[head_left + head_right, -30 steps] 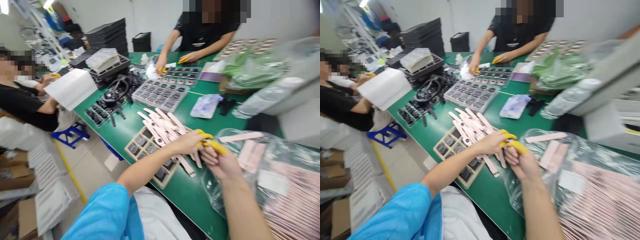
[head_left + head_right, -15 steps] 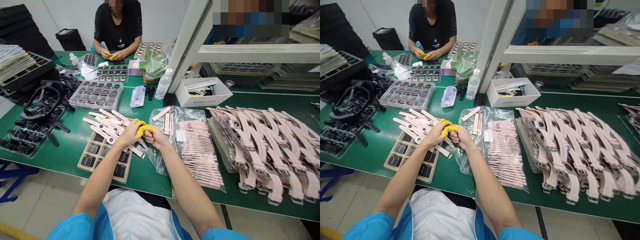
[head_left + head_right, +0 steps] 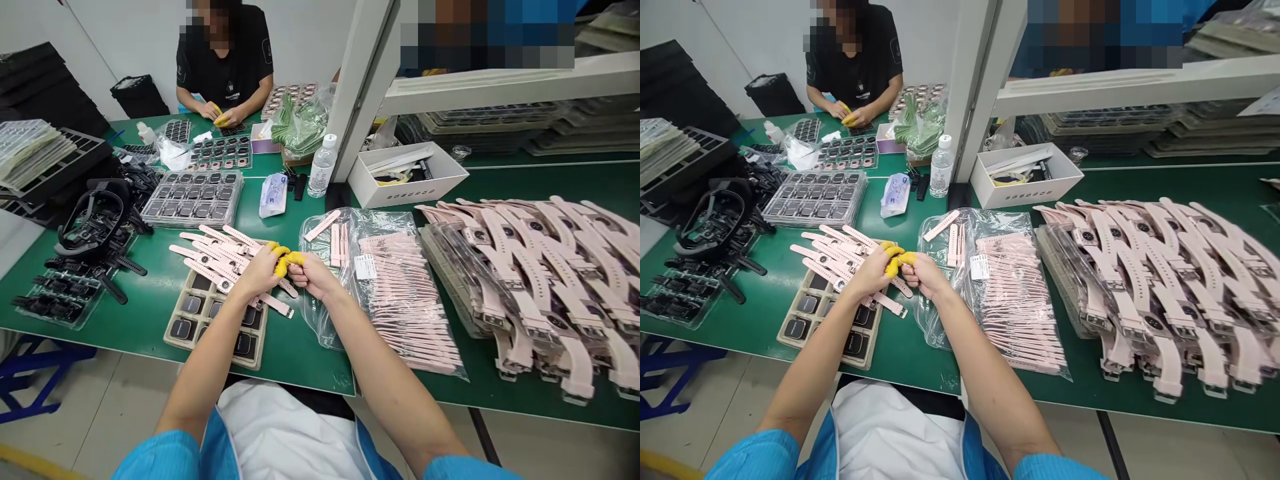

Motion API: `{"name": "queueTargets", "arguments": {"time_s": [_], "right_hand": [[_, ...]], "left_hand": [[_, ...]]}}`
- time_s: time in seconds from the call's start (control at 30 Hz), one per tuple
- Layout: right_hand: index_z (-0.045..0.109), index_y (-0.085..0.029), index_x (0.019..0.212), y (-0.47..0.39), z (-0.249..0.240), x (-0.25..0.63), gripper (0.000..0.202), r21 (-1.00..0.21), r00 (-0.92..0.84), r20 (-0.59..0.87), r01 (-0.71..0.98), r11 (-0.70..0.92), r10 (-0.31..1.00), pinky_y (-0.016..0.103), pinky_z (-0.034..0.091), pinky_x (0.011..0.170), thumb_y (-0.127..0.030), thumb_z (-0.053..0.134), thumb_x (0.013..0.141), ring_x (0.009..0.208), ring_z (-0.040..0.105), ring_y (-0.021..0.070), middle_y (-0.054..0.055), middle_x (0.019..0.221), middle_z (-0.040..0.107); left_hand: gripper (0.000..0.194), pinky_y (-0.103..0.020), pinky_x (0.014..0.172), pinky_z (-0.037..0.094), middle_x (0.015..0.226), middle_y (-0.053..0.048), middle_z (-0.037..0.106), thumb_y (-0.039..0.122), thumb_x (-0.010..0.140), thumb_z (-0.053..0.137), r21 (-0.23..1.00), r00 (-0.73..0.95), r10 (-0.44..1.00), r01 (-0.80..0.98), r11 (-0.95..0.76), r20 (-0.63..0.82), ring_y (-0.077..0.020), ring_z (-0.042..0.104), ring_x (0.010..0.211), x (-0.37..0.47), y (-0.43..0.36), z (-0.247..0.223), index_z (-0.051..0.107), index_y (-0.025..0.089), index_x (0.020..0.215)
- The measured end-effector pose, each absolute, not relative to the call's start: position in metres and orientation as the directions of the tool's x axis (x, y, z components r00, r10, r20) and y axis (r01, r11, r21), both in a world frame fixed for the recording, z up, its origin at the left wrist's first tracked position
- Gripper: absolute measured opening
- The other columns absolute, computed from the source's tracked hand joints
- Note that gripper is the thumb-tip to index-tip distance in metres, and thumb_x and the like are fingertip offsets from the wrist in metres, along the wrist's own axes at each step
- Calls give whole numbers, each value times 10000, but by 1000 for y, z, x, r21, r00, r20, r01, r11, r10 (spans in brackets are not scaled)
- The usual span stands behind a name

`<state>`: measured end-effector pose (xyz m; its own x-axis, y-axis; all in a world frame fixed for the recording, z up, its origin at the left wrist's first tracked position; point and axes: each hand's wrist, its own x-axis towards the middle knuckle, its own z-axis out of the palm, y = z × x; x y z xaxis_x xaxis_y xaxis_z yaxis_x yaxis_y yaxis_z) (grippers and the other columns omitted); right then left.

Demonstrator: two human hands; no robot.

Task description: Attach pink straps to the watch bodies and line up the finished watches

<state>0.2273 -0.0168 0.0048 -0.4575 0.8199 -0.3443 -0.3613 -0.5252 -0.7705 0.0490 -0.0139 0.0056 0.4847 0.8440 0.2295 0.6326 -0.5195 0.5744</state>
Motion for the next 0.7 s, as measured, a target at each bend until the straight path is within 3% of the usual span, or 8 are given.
{"name": "queueTargets", "arguments": {"time_s": [0.27, 0.37, 0.43, 0.6, 0.7], "right_hand": [[469, -231, 742, -19, 10, 226, 346, -815, -439, -275, -366, -450, 856, 197, 163, 393, -412, 762, 776, 417, 226, 53, -96, 526, 380], [512, -239, 794, -19, 12, 224, 391, -914, -327, -150, -313, -257, 933, 229, 255, 428, -548, 749, 830, 452, 324, 90, -72, 556, 452], [556, -240, 839, -19, 13, 224, 390, -978, -251, -36, -191, -86, 967, 248, 302, 472, -588, 734, 852, 510, 391, 118, -57, 591, 494], [644, -220, 903, -22, 12, 223, 284, -981, -302, 135, 94, 170, 944, 280, 377, 618, -502, 640, 938, 667, 494, 157, -17, 742, 601], [672, -215, 920, -23, 9, 222, 257, -955, -358, 143, 193, 224, 923, 301, 402, 662, -461, 604, 958, 681, 532, 174, -1, 774, 645]], "left_hand": [[352, -444, 1126, 517, 1257, -124, 658, 294, 1053, 430, 724, 449, 857, 500, -475, 253, -239, 630, 1214, 48, -14, 8, 615, 187, 1331], [438, -428, 1117, 533, 1322, -145, 653, 345, 1036, 503, 782, 408, 861, 410, -470, 304, -243, 647, 1246, 48, -12, 8, 549, 178, 1438], [473, -425, 1127, 529, 1357, -150, 656, 332, 1027, 515, 784, 366, 873, 415, -462, 321, -244, 656, 1260, 42, -10, 15, 520, 179, 1475], [439, -409, 1072, 543, 1271, -126, 719, 304, 1011, 532, 635, 247, 937, 689, -350, 249, -259, 691, 1167, 3, -10, 62, 578, 176, 1429], [323, -415, 1001, 543, 1140, -114, 761, 291, 978, 566, 355, 237, 969, 902, -245, 67, -305, 698, 1089, -28, -16, 90, 704, 194, 1253]]}}
